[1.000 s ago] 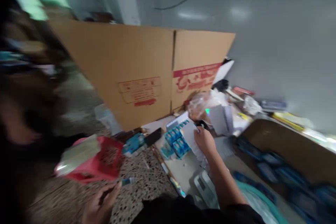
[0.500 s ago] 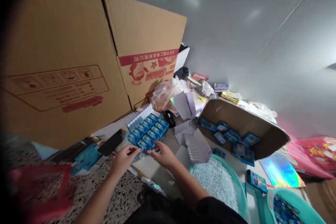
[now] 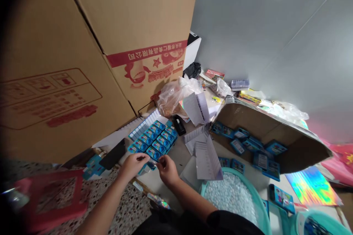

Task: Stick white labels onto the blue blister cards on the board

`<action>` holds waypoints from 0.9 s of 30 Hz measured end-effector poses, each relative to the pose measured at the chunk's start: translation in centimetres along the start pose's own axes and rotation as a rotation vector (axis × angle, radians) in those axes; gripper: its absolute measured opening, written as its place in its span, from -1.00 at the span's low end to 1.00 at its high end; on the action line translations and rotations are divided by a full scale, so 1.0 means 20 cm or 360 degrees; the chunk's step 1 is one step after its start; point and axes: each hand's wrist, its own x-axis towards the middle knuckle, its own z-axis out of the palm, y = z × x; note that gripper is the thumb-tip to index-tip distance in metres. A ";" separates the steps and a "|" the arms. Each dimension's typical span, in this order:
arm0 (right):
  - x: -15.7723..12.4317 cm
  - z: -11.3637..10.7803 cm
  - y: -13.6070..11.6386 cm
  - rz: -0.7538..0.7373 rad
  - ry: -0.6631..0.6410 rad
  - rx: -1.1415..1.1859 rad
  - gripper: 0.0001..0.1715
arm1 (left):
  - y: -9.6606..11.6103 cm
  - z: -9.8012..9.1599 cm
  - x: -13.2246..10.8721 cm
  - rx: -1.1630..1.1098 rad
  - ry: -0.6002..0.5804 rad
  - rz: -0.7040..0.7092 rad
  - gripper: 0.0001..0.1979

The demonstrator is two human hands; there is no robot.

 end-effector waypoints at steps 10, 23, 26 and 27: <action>0.04 0.05 0.15 -0.0046 -0.0104 -0.0027 -0.73 | -0.06 0.02 0.02 0.0309 0.0102 -0.0053 -0.77; -0.04 -0.06 0.11 -0.0286 0.0029 -0.0629 -0.79 | -0.18 -0.01 -0.14 0.0188 0.0461 0.0126 -0.64; -0.08 -0.31 -0.11 -0.0421 0.0160 -0.0840 -0.80 | -0.32 0.00 -0.41 0.0092 0.0612 0.0057 -0.58; -0.08 -0.41 -0.18 -0.0446 0.0305 -0.1119 -0.78 | -0.37 0.01 -0.52 0.0069 0.0624 0.0032 -0.56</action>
